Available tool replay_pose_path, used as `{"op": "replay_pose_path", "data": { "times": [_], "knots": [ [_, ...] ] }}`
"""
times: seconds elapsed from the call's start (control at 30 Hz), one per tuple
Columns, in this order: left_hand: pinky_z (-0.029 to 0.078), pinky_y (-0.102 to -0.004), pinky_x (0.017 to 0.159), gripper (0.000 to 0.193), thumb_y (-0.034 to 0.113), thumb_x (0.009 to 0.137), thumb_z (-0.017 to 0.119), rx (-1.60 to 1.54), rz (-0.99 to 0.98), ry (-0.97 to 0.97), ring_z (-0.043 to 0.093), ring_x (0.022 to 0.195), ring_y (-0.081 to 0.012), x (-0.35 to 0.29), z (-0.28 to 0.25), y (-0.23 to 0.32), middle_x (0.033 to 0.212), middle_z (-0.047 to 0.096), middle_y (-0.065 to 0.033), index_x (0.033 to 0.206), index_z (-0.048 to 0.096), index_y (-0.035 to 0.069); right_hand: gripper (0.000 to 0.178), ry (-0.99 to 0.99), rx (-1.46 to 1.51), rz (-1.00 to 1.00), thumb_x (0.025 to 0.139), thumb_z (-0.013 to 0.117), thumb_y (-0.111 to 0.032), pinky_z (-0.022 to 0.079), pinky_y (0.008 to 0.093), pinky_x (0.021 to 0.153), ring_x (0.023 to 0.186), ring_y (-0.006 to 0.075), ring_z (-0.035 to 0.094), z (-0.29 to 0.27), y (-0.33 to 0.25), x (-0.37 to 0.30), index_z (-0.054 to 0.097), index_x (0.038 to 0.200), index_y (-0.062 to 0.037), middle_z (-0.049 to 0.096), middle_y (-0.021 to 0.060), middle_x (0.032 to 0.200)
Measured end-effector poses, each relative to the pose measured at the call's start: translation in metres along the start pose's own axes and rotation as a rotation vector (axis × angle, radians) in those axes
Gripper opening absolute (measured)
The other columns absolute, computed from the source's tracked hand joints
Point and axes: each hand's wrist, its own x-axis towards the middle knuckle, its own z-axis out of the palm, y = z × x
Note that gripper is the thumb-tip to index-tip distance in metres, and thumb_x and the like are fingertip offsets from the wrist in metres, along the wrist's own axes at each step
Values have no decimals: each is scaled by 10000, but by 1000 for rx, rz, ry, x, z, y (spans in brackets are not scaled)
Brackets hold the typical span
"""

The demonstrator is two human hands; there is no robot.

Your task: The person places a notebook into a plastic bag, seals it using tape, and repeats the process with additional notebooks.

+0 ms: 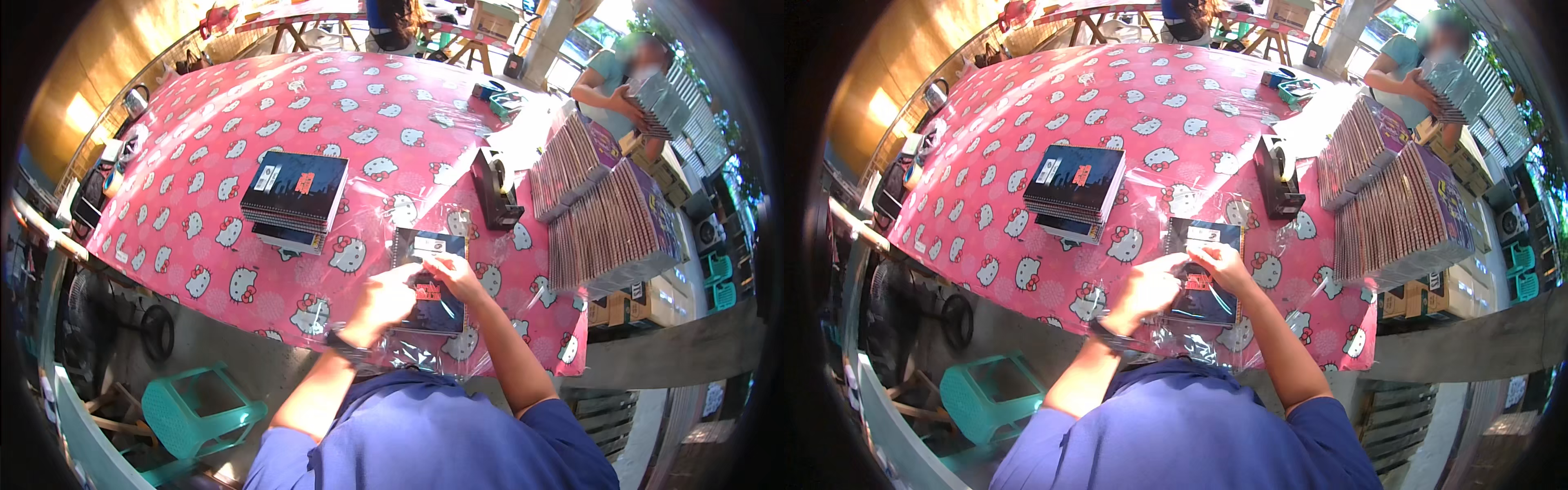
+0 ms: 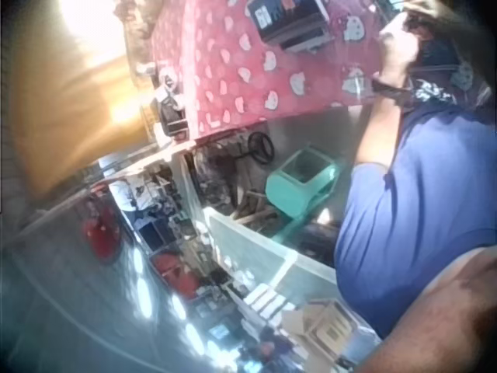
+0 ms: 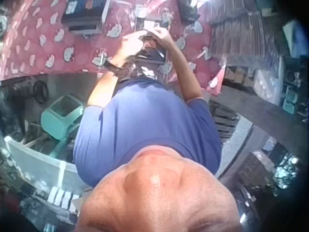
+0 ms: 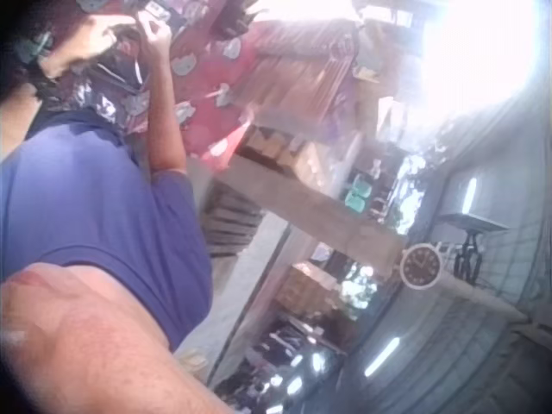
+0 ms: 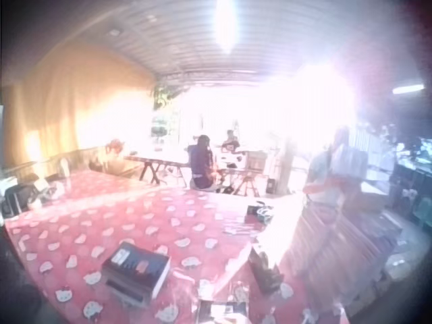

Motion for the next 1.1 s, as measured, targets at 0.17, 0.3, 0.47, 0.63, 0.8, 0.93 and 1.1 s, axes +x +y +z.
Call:
{"op": "replay_pose_path", "data": {
  "times": [0.17, 0.3, 0.47, 0.63, 0.8, 0.93, 1.1],
  "knots": [
    [517, -398, 670, 168, 110, 761, 568, 558, 289, -261, 638, 734, -287, -4, 55, -13, 792, 639, -120, 897, 656, 68, 298, 86, -632, 131, 743, 721, -287, 487, 320, 544, 544, 167, 619, 16, -12, 10, 685, 745, 9, 618, 94, 558],
    [503, -348, 756, 181, 120, 805, 584, -231, -104, -15, 629, 836, -269, 27, -7, -29, 963, 642, -141, 950, 655, 38, 243, 112, -472, 192, 792, 672, -231, 468, 288, 580, 601, 119, 588, -5, 3, 6, 674, 737, 6, 635, 65, 633],
    [450, -397, 872, 478, 202, 834, 601, 328, 9, 6, 575, 1004, -342, 109, -4, -121, 1149, 564, -185, 1269, 449, 74, 244, 15, -455, 204, 813, 657, -220, 434, 263, 568, 613, 76, 540, 0, -6, 6, 671, 741, 13, 627, 26, 657],
    [416, -390, 915, 429, 143, 831, 606, 217, -266, -195, 525, 1091, -317, 166, -1, -117, 1126, 576, -167, 1239, 488, 80, 269, 19, -424, 276, 799, 632, -269, 441, 301, 578, 593, 113, 543, 2, -14, 2, 668, 741, -9, 604, 63, 627],
    [267, -545, 1017, 511, 109, 860, 471, 894, 393, 172, 386, 1244, -396, 49, 9, -72, 1385, 346, -266, 1335, 368, -46, 282, 38, -210, 216, 807, 633, -269, 409, 276, 532, 571, 90, 503, -23, 15, 0, 664, 781, 10, 591, 36, 653],
    [225, -553, 1063, 618, 181, 762, 624, 565, 352, -547, 448, 1234, -331, -74, 3, -32, 1339, 428, -241, 1329, 421, 43, 285, -21, -106, 265, 802, 651, -264, 408, 287, 514, 554, 86, 497, -9, 11, 7, 675, 828, 19, 596, 31, 655],
    [400, -424, 951, 359, 73, 832, 569, 400, 267, 3, 495, 1165, -306, 26, -33, -39, 1242, 541, -130, 1190, 551, 49, 262, -70, -270, 126, 826, 640, -241, 449, 285, 543, 576, 91, 533, -18, 11, 8, 683, 856, 15, 631, 55, 674]
  ]
}}
